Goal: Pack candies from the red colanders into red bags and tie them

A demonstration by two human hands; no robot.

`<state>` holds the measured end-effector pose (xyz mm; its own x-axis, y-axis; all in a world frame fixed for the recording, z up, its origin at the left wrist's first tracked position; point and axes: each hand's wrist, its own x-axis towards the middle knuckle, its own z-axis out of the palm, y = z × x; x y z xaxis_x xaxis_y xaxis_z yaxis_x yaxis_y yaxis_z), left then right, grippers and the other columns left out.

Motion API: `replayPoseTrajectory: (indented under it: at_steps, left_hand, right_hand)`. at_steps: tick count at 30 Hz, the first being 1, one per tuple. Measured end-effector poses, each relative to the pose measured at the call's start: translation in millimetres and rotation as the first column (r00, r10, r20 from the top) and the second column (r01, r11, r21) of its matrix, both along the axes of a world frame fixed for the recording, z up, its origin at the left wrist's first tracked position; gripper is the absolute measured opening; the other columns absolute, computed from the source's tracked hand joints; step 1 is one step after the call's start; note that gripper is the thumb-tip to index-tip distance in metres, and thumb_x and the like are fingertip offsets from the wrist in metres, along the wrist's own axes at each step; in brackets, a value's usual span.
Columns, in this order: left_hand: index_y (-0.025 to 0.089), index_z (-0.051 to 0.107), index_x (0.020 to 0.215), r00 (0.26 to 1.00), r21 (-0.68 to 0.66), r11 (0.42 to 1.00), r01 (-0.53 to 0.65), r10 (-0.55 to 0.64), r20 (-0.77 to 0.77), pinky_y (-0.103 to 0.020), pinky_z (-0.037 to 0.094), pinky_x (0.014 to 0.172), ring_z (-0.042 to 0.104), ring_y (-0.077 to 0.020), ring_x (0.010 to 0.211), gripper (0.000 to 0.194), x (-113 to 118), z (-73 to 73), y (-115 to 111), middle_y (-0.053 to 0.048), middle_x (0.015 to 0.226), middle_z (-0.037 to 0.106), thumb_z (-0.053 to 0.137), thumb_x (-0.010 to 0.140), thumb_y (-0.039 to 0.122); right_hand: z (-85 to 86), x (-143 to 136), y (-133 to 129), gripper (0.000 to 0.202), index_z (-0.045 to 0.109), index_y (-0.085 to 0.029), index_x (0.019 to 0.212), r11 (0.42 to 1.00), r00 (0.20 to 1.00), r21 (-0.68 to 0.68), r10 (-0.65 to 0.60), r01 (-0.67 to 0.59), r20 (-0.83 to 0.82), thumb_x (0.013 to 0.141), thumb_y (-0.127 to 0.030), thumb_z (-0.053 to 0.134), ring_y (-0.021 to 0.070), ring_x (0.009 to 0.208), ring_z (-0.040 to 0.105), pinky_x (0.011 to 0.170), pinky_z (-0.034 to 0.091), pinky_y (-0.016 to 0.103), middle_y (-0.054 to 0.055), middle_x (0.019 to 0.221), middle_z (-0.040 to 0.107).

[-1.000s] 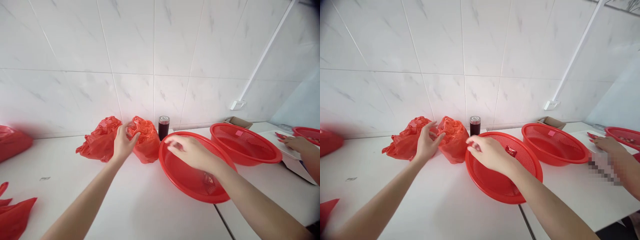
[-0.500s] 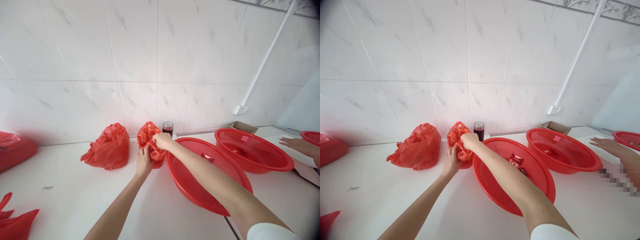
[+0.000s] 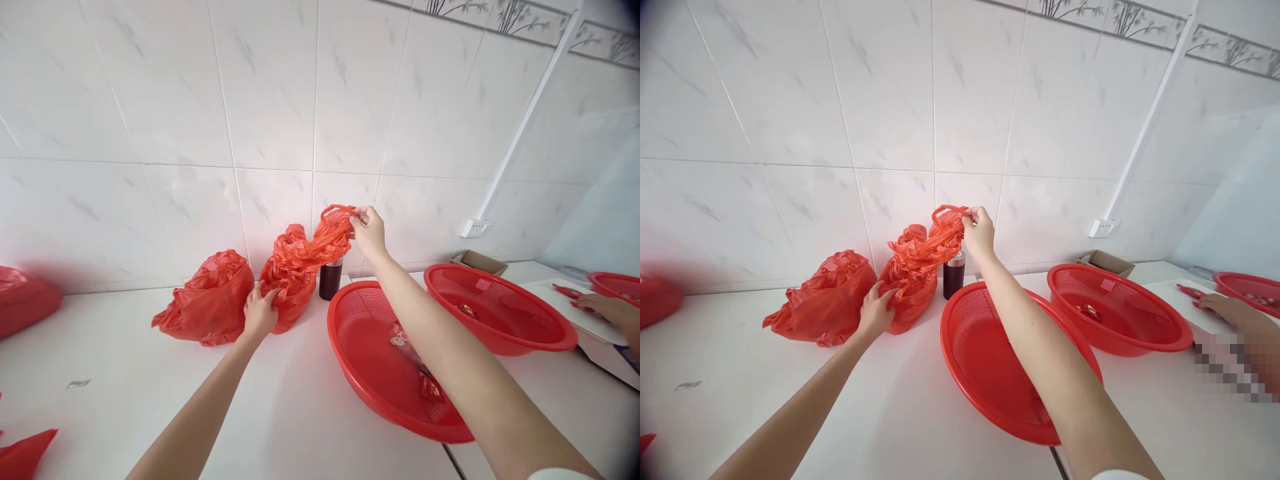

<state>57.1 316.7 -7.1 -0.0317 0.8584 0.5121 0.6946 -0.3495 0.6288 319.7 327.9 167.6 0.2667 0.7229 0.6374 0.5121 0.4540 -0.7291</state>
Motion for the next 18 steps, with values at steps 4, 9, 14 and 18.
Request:
replayPoseTrajectory:
  at_steps: [4,9,14,18]
  left_hand:
    - [0.024,0.046,0.132,0.976,0.143,0.987,-0.075,0.044,0.212,-0.047,0.033,0.111,0.031,-0.0286,0.141,0.047,-3,23.1,-47,-0.013,0.148,0.033,0.054,0.086,0.022]
    - [0.033,0.025,0.147,0.935,0.245,0.956,0.16,-0.226,0.273,-0.042,0.046,0.1,0.04,-0.0295,0.136,0.093,10,54.1,-93,-0.011,0.156,0.023,0.077,0.071,0.038]
    - [0.024,0.057,0.118,0.953,-0.022,0.982,0.189,-0.178,0.244,-0.032,0.053,0.08,0.065,-0.0221,0.098,0.038,7,48.3,-89,-0.006,0.111,0.067,0.062,0.082,0.033]
    - [0.023,0.057,0.114,0.966,-0.005,0.997,0.081,-0.078,0.249,-0.028,0.051,0.069,0.065,-0.0172,0.079,0.039,-7,35.3,-75,-0.004,0.105,0.068,0.057,0.075,0.019]
  right_hand:
    - [-6.0,-10,-21,0.009,0.048,-0.022,0.094,0.987,0.98,0.066,0.156,-0.149,-0.12,0.086,-0.027,0.045,0.0155,0.088,0.064,0.069,0.052,0.027,0.004,0.106,0.065]
    - [-20.1,-42,-50,0.008,0.052,-0.023,0.09,0.905,0.892,0.039,0.424,-0.423,-0.157,0.084,-0.028,0.05,0.0142,0.077,0.063,0.067,0.051,0.027,0.001,0.093,0.067]
    - [-32.8,-51,-63,0.01,0.055,-0.024,0.092,0.922,0.923,-0.033,0.386,-0.385,0.007,0.087,-0.028,0.047,0.0083,0.052,0.054,0.056,0.045,0.022,-0.003,0.082,0.065]
    - [-23.9,-29,-50,0.007,0.052,-0.022,0.09,0.979,0.97,0.016,0.203,-0.203,-0.134,0.087,-0.026,0.048,0.0061,0.042,0.048,0.046,0.04,0.021,-0.003,0.078,0.062]
